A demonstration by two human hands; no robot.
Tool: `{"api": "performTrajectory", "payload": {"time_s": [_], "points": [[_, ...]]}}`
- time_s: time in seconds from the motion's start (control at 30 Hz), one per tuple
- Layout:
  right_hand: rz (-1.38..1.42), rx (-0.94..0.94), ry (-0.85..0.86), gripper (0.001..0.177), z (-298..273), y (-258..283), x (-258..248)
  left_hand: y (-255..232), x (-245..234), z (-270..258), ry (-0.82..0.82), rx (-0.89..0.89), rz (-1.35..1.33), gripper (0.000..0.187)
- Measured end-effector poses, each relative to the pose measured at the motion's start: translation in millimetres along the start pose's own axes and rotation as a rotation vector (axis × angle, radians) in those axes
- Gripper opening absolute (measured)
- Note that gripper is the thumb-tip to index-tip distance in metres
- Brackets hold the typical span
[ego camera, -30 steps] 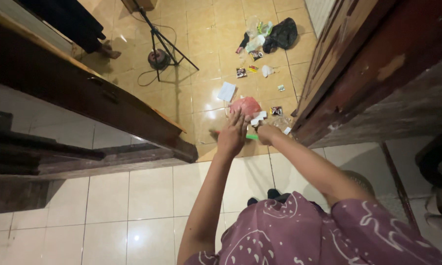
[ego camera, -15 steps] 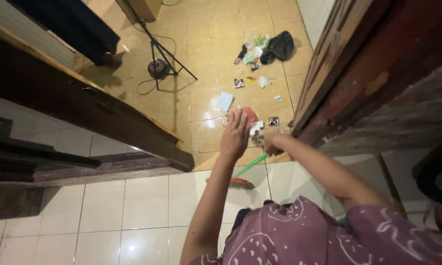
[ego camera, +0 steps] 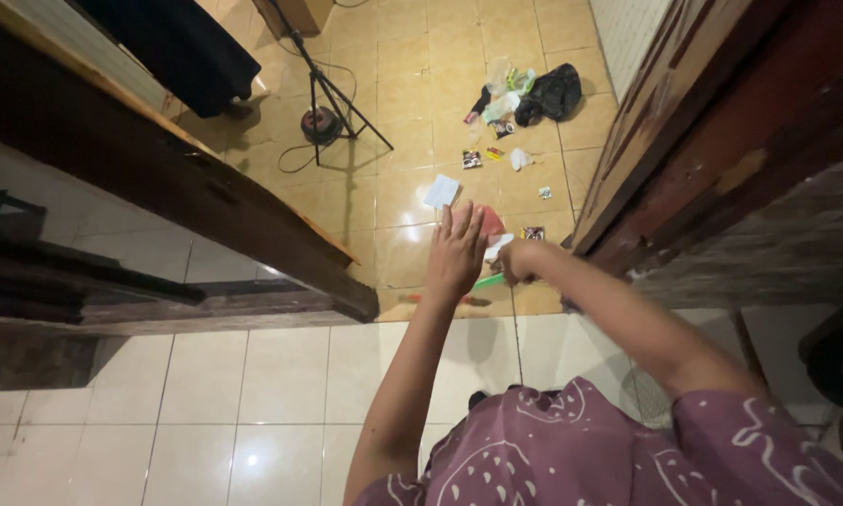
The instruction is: The person sweeps scattered debris on a tiled floor using a broom and a dustpan. They gather items such as paper, plastic, and wrappers into a pile and sweep them into the dustpan held in their left hand.
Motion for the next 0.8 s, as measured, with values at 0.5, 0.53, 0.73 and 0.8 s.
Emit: {"api": "performTrajectory", "payload": {"time_s": [0.5,0.53,0.73,0.8], "points": [[0.042,0.068,-0.235,0.02,58.2,-5.0,44.1,38.1,9.0,-31.0,0.082,-0.062,0.029,0.056],[-0.009,0.087,-0.23,0.02,49.6,0.5,40.0,39.5,8.8,-32.9,0.094,-0.063,0.049,0.055],[-0.128,0.159,-0.049,0.017,-24.1,34.2,1.0,45.1,4.5,-33.1,0.085,-0.051,0.037,0.058],[-0.074,0.123,-0.065,0.012,-46.2,33.4,-12.0,43.8,5.2,-29.3,0.078,-0.047,0.022,0.06]]}}
Point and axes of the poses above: each hand's wrist, its own z-axis towards the middle knuckle, its own x-axis out of the palm, y = z × x, the point moved 10 cm from there along z, towards the middle knuckle, and after that the axes turned 15 degrees about -z, right-handed, at the moved point
